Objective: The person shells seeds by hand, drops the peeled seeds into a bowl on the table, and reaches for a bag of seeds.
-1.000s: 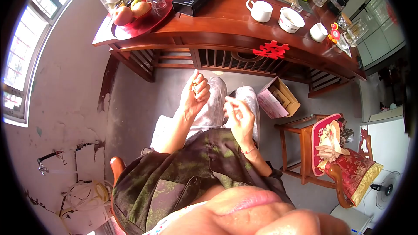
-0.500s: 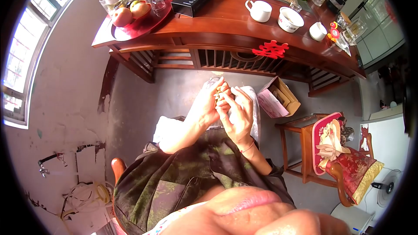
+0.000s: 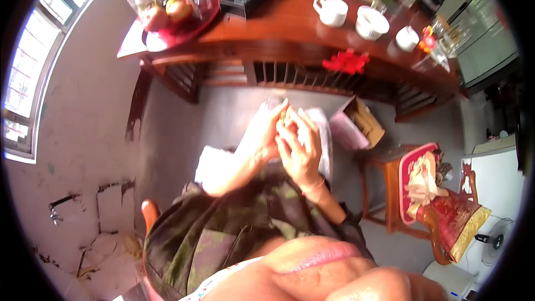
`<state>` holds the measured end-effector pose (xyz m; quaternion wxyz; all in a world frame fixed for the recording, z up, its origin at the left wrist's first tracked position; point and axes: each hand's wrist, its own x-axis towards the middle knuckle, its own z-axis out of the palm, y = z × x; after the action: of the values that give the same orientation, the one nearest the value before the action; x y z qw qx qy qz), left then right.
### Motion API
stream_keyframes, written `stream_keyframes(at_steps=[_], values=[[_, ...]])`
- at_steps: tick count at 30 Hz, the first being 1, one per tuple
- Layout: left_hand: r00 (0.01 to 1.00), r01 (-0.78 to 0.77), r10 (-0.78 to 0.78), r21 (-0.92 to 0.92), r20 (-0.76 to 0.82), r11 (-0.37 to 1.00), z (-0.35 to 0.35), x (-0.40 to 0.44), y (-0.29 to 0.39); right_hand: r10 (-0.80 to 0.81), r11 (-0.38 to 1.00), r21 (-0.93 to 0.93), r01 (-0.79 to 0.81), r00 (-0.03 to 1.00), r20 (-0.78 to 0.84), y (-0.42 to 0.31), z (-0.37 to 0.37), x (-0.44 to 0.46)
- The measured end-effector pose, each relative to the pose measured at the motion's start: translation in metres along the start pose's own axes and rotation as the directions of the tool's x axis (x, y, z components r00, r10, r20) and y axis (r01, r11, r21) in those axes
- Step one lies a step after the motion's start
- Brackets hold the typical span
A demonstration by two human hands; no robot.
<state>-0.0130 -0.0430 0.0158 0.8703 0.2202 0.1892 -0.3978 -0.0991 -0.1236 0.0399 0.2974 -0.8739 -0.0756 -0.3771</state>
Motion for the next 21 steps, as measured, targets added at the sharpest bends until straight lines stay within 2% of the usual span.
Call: stream_keyframes(at_steps=[1,2,5,6,11,13,16,18,21], values=[[0.999,-0.040,0.040,0.042,0.000,0.998,0.000,0.008,0.004,-0.014,1.000,-0.011,0.014,1.000,-0.023,0.004,0.003,0.006],[0.988,0.011,-0.017,0.036,0.154,0.999,-0.012,0.012,0.005,-0.012,0.999,-0.035,0.011,1.000,-0.027,0.003,0.003,0.006],[0.997,-0.010,0.007,0.036,0.073,0.999,-0.001,0.008,0.003,0.004,0.998,-0.059,-0.005,1.000,-0.020,-0.001,0.000,0.010],[0.987,-0.018,0.012,0.035,0.158,0.999,-0.005,0.010,0.006,-0.007,0.997,-0.072,0.006,1.000,-0.024,-0.001,0.000,0.010],[0.990,0.038,-0.042,0.029,0.138,0.999,-0.002,0.001,0.006,-0.004,0.996,-0.086,0.002,1.000,-0.026,-0.001,0.002,0.007],[0.991,0.050,-0.054,0.031,0.125,0.998,-0.002,0.000,0.007,-0.051,0.996,-0.072,0.052,0.999,0.019,-0.001,0.001,0.008],[0.996,0.039,-0.039,-0.002,0.084,0.999,-0.005,0.002,0.008,-0.106,0.993,-0.046,0.107,0.994,0.031,-0.001,0.000,0.008],[0.997,0.010,-0.001,-0.113,0.080,0.994,-0.005,0.002,0.008,-0.106,0.993,-0.049,0.108,0.993,0.047,-0.001,0.000,0.008],[0.997,0.005,0.003,-0.113,0.076,0.994,-0.013,0.006,0.010,-0.104,0.994,-0.024,0.106,0.991,0.080,-0.005,-0.002,0.010]])
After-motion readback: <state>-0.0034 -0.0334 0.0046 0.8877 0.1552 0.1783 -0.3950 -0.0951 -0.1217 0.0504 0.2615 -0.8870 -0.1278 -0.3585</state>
